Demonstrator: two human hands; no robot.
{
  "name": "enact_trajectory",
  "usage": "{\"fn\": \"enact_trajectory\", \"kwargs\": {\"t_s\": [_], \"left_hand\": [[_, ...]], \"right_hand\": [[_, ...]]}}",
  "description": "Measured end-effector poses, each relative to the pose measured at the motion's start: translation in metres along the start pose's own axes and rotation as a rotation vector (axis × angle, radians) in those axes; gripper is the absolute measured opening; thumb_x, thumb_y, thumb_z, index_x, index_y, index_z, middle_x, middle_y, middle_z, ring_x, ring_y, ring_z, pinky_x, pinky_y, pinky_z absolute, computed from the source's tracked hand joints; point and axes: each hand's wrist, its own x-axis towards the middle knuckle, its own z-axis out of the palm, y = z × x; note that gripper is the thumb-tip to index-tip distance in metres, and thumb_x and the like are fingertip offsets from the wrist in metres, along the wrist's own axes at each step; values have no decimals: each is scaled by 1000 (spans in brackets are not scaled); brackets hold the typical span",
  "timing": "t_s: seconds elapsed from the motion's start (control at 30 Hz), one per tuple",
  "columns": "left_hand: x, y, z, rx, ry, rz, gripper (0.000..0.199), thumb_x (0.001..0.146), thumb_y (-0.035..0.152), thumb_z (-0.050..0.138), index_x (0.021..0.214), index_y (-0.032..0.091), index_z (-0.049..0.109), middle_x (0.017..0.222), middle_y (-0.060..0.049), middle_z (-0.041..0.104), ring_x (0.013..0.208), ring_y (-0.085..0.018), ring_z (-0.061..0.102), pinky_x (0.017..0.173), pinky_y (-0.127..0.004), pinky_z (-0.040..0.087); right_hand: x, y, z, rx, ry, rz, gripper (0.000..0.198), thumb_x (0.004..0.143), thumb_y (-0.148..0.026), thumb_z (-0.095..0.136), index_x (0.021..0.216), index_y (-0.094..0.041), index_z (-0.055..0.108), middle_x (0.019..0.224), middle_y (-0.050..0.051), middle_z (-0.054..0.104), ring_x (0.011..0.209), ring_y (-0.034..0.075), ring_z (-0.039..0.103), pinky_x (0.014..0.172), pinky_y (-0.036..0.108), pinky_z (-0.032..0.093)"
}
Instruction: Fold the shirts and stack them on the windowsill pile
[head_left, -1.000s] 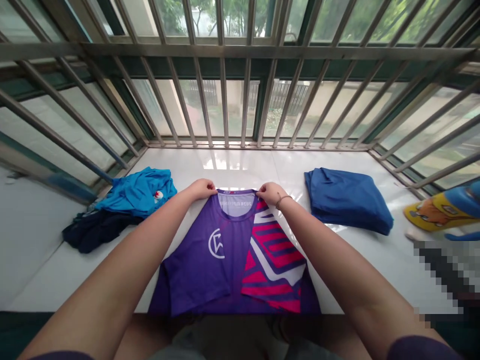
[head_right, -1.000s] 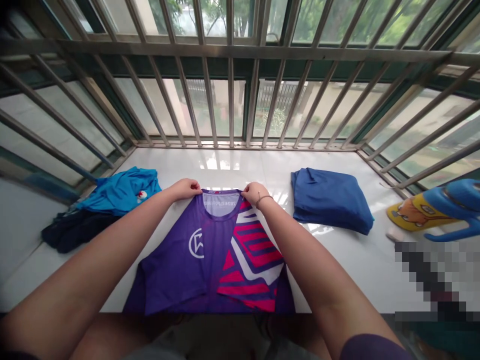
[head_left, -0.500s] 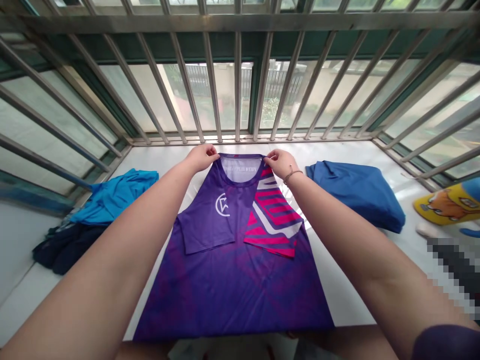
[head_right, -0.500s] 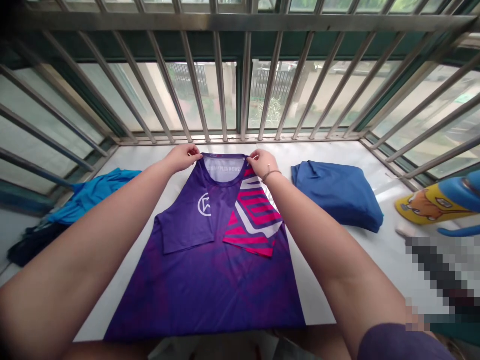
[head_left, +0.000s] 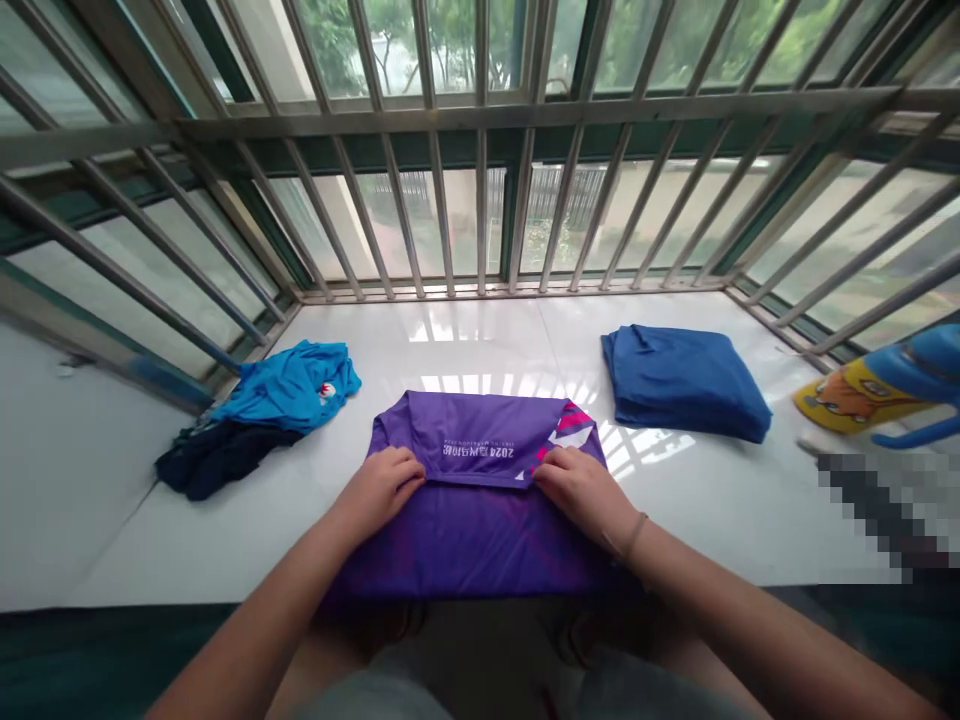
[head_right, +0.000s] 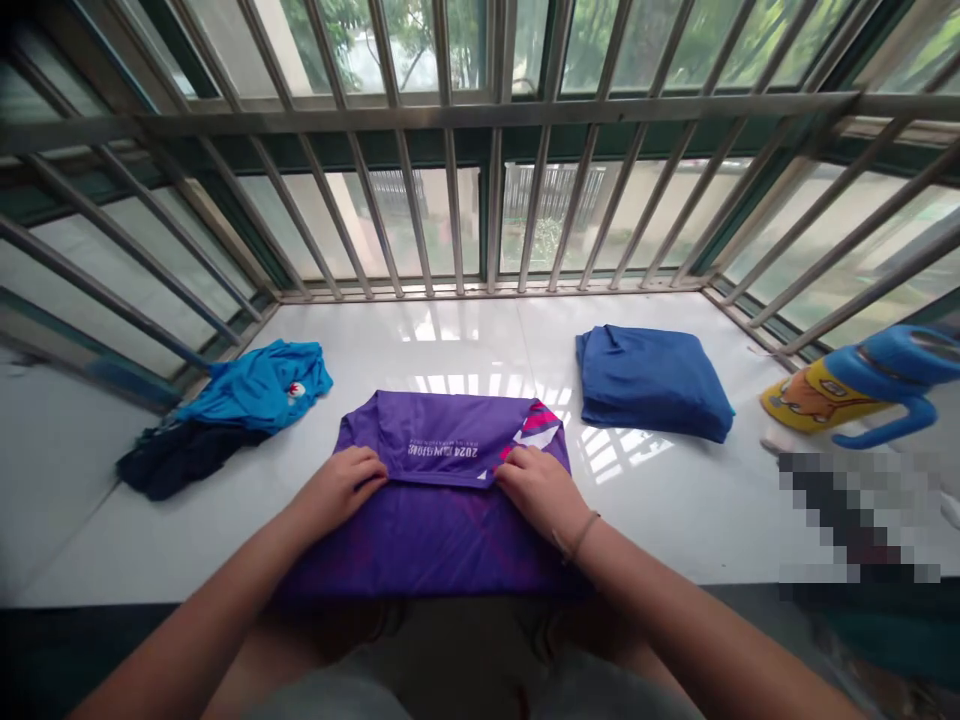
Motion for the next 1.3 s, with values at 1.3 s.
{"fn": "enact_trajectory", "kwargs": {"t_s": [1.3], "left_hand": [[38,13,-16,140,14,83,31,112,36,51,99,22,76,101,-8,76,95,-25,69,88,-40,52]], "right_hand": [[23,34,-64,-370,82,-18,26,112,-28,54,122,-22,78,114,11,76,102,23,72,88,31,53]]}}
